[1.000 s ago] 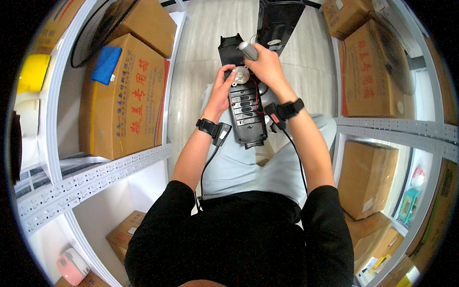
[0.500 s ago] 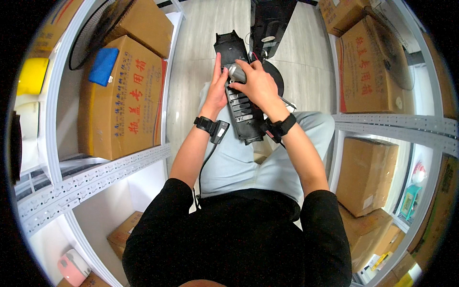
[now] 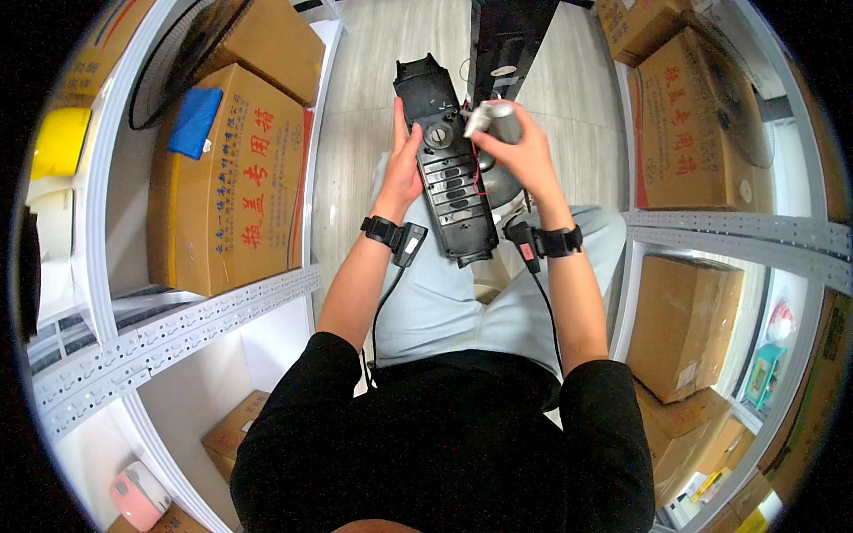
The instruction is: The person disassembles a standing fan by removing the control panel and motor housing, then uses a screwdriver to adjust internal components and reassemble the unit.
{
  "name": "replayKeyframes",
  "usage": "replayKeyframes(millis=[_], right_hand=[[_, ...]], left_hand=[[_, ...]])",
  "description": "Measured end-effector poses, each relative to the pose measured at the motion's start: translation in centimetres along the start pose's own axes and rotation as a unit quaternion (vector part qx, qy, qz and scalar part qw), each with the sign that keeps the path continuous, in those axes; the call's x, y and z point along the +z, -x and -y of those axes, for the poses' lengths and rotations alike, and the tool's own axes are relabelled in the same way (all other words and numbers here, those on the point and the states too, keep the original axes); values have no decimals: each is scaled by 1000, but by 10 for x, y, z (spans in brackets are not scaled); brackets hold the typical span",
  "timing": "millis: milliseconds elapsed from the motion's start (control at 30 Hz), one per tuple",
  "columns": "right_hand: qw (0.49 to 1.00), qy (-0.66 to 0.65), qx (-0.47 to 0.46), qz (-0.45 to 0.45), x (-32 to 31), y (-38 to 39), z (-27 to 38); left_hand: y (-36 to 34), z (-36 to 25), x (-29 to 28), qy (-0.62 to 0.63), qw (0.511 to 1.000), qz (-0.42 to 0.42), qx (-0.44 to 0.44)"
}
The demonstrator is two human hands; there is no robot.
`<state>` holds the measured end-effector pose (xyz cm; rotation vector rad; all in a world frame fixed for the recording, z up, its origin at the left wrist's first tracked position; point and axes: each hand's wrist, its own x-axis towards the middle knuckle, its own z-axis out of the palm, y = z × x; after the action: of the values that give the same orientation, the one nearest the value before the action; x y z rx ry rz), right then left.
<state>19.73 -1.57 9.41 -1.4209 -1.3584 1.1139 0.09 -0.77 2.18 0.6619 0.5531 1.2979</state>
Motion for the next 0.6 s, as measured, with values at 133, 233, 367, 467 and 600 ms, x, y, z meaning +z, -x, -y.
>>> replayKeyframes(millis=[133, 233, 367, 467, 600], right_hand=[[989, -139, 49, -16, -34, 3, -30], [979, -180, 82, -44, -45, 6, -46], [978, -167, 116, -40, -41, 12, -69], [979, -160, 125, -6, -21, 12, -80], [981, -148, 123, 21, 6, 7, -97]], left_hand=[[-7, 9, -17, -1, 1000, -19, 4], [-8, 10, -19, -9, 999, -42, 16], [-10, 10, -21, 4, 999, -31, 23], [-7, 5, -17, 24, 999, -35, 12], [-6, 5, -15, 36, 999, -30, 13]])
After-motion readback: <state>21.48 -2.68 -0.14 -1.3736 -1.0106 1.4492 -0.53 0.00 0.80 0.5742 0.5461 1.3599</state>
